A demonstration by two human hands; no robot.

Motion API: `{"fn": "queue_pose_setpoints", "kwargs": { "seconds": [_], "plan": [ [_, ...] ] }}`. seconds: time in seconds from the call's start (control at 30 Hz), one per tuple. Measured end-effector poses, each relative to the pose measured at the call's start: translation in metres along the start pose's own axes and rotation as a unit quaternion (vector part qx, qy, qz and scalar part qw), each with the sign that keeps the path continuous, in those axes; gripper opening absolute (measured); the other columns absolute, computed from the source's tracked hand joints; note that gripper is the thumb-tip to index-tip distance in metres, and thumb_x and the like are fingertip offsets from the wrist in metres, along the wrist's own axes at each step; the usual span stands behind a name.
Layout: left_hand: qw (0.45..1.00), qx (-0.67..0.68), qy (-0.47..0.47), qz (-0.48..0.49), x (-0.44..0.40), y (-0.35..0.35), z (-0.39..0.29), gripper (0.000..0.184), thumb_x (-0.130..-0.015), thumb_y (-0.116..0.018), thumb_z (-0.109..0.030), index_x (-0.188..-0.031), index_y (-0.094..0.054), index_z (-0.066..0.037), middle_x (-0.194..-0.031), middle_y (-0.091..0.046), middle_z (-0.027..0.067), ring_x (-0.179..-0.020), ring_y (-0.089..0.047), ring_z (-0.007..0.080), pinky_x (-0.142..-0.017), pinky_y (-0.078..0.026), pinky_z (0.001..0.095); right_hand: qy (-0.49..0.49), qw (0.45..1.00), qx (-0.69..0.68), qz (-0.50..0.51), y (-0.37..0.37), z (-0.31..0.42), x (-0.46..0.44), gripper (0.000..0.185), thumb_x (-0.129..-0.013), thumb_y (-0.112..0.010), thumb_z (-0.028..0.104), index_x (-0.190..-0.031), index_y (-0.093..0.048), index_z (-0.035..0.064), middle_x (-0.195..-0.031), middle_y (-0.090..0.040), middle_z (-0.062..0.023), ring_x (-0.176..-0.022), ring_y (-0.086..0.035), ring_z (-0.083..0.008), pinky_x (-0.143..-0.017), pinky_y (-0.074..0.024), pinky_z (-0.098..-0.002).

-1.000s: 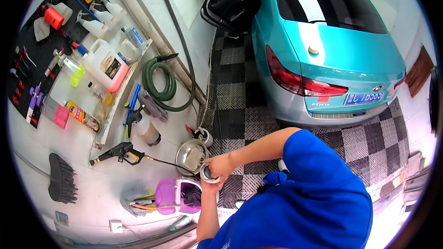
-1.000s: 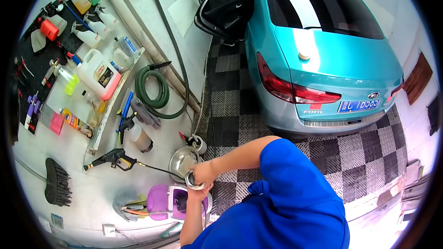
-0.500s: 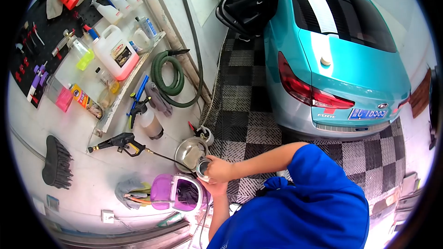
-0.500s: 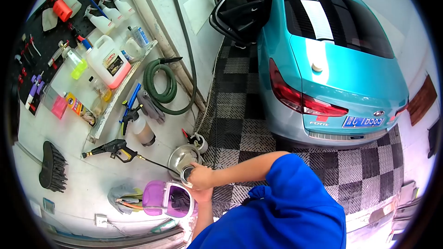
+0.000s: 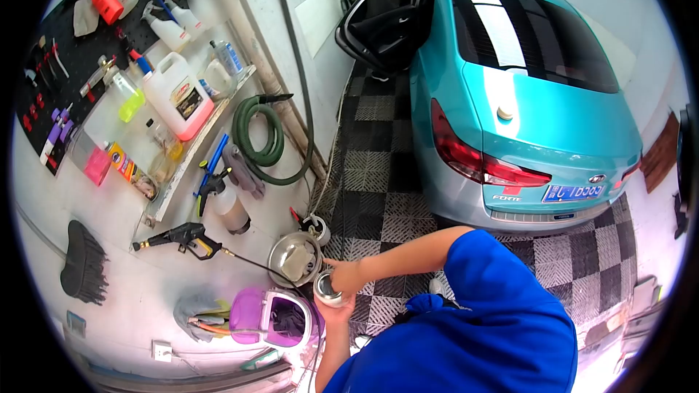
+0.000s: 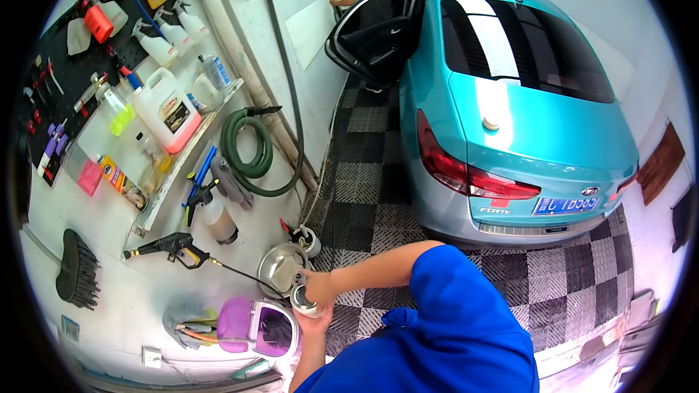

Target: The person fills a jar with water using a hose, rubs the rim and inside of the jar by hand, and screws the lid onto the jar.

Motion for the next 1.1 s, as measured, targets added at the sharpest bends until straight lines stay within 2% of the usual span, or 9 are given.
{"fn": "queue_pose_setpoints", "kwargs": {
  "seconds": [0.1,0.27,0.43,0.53,0.63,0.73,0.83,0.93,1.1],
  "plan": [
    [0.998,0.044,-0.025,0.037,-0.014,0.011,-0.002,0.047,-0.087,-0.052,-0.052,-0.111,-0.061,-0.013,-0.109,-0.065,0.0039,-0.099,-0.062,0.0237,-0.089,-0.051,0.0464,-0.094,0.98,-0.129,-0.121,-0.013,0.007,-0.011,0.022,-0.076,-0.063,0.026,-0.094,-0.069,0.0174,-0.077,-0.067,-0.0091,-0.082,-0.067,-0.0267,-0.096,-0.0334,-0.0525],
    [0.994,0.037,-0.06,0.078,-0.029,0.02,-0.017,0.042,-0.089,-0.051,-0.049,-0.107,-0.06,-0.012,-0.105,-0.064,0.0052,-0.097,-0.062,0.022,-0.09,-0.05,0.0432,-0.211,0.879,-0.235,-0.358,-0.014,0.016,-0.01,0.022,-0.076,-0.061,0.019,-0.096,-0.07,0.0158,-0.084,-0.068,-0.0104,-0.094,-0.064,-0.0269,-0.098,-0.0378,-0.0473],
    [0.994,-0.028,0.024,0.106,-0.007,0.0,-0.026,0.057,-0.09,-0.04,-0.057,-0.124,-0.056,-0.015,-0.124,-0.059,0.0095,-0.11,-0.058,0.028,-0.087,-0.05,0.0476,-0.115,0.892,-0.337,-0.278,0.001,0.008,0.012,0.014,-0.076,-0.064,0.026,-0.079,-0.063,0.0124,-0.069,-0.064,-0.0058,-0.078,-0.065,-0.025,-0.108,-0.0293,-0.0493],
    [0.995,-0.045,0.037,0.081,0.005,-0.015,-0.019,0.061,-0.089,-0.037,-0.06,-0.128,-0.054,-0.017,-0.126,-0.058,0.0091,-0.111,-0.058,0.0292,-0.085,-0.051,0.0481,-0.034,0.983,-0.02,-0.179,0.031,0.015,0.034,0.031,-0.084,-0.061,0.041,-0.078,-0.061,0.0103,-0.068,-0.061,-0.005,-0.077,-0.065,-0.0242,-0.115,-0.0098,-0.0594],
    [0.993,-0.114,0.028,0.019,0.004,-0.015,-0.014,0.06,-0.088,-0.038,-0.061,-0.128,-0.054,-0.019,-0.127,-0.058,0.0071,-0.112,-0.057,0.0276,-0.084,-0.051,0.0463,0.011,0.988,0.064,-0.143,0.03,0.017,0.029,0.032,-0.084,-0.06,0.041,-0.08,-0.062,0.0103,-0.068,-0.061,-0.004,-0.076,-0.065,-0.0229,-0.116,-0.0092,-0.06],
    [0.957,0.064,0.171,0.226,-0.002,-0.019,-0.009,0.055,-0.088,-0.041,-0.057,-0.122,-0.059,-0.018,-0.121,-0.062,0.0044,-0.107,-0.061,0.0245,-0.083,-0.053,0.0436,0.015,0.977,0.069,-0.199,0.019,0.019,0.018,0.029,-0.082,-0.06,0.039,-0.076,-0.063,0.0109,-0.069,-0.062,-0.0022,-0.077,-0.064,-0.0207,-0.116,-0.0131,-0.0578],
    [0.998,-0.025,0.035,0.039,-0.001,-0.016,-0.01,0.054,-0.088,-0.043,-0.056,-0.117,-0.061,-0.015,-0.113,-0.064,0.0043,-0.102,-0.062,0.0233,-0.081,-0.053,0.0418,-0.042,0.975,0.03,-0.216,0.021,0.028,0.018,0.023,-0.081,-0.06,0.033,-0.074,-0.063,0.0114,-0.072,-0.063,-0.0036,-0.081,-0.063,-0.0226,-0.113,-0.0226,-0.0548],
    [0.995,0.022,0.026,0.095,-0.012,-0.005,-0.014,0.044,-0.091,-0.044,-0.047,-0.105,-0.063,-0.01,-0.107,-0.065,0.0077,-0.099,-0.062,0.0236,-0.085,-0.052,0.0432,-0.236,0.896,-0.281,-0.25,0.018,0.019,0.013,0.016,-0.076,-0.067,0.024,-0.079,-0.062,0.0097,-0.081,-0.063,-0.0078,-0.09,-0.061,-0.0271,-0.106,-0.0325,-0.0517],
    [0.989,0.077,0.027,0.121,0.0,-0.016,-0.017,0.038,-0.093,-0.044,-0.041,-0.097,-0.062,-0.008,-0.103,-0.065,0.01,-0.095,-0.063,0.0245,-0.087,-0.051,0.0442,-0.154,0.882,-0.278,-0.347,0.009,0.024,0.002,0.02,-0.077,-0.067,0.026,-0.086,-0.061,0.0097,-0.078,-0.062,-0.0098,-0.086,-0.062,-0.0292,-0.107,-0.0309,-0.0527]
  ]
}}
Point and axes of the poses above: each hand's wrist, its own x-axis away from the middle knuckle, its own y-axis out of the back of the hand, z = x × y, the point moved 5 cm from there along -x, towards the middle knuckle
